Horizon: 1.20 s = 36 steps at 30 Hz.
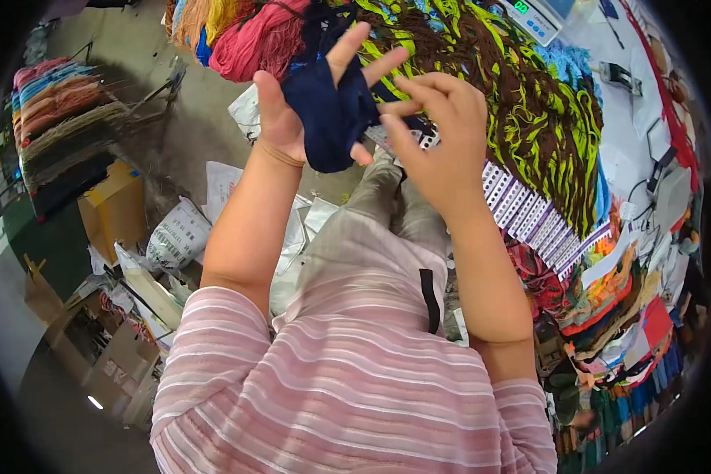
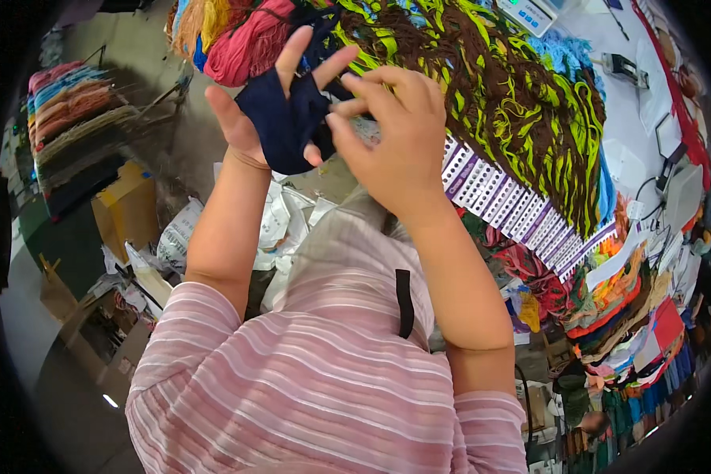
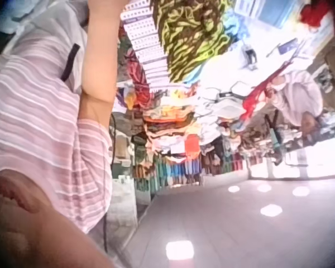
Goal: The worker is attaching labels or tags to bundles of colorful yarn at a factory workbench.
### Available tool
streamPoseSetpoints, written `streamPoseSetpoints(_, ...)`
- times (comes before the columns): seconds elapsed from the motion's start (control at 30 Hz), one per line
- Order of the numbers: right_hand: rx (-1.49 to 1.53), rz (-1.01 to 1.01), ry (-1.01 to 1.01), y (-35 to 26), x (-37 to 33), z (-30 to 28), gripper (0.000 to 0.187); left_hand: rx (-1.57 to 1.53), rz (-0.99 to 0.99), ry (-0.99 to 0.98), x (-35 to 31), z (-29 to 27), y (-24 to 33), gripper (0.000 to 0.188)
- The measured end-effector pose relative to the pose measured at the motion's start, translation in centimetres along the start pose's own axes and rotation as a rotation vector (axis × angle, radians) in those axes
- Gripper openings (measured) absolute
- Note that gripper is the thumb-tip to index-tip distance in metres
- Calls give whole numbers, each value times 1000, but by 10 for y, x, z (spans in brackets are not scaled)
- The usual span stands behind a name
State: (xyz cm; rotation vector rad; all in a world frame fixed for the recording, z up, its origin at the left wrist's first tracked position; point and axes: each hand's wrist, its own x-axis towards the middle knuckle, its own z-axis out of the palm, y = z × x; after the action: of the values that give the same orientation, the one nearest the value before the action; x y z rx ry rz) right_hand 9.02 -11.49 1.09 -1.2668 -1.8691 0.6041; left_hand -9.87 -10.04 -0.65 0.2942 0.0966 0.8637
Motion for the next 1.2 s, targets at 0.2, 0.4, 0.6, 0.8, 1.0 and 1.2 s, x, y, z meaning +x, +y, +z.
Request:
streamPoseSetpoints(0.2, 373, 382, -183, 8, -7, 2, 13, 17, -106, -59, 10, -2, -15, 114)
streamPoseSetpoints(0.4, 1241, 891, -31, 38, -47, -50, 12, -178, -265, -132, -6, -39, -30, 103)
streamPoseSetpoints(0.6, 1354, 828, 644, 128, -206, -305, 14, -132, 68, 271, -110, -85, 55, 24)
streamPoseSetpoints(0.8, 583, 682, 1226, 77, -332, -477, 16, -39, 524, 476, -175, -69, 123, 21)
streamPoseSetpoints(1.0, 353, 855, 1133, 100, -247, -361, 21, 129, 954, 765, -194, -97, 170, 21)
streamPoseSetpoints(1.2, 490, 583, 1263, 85, -278, -512, 16, 369, 848, 860, -221, -62, 255, 32)
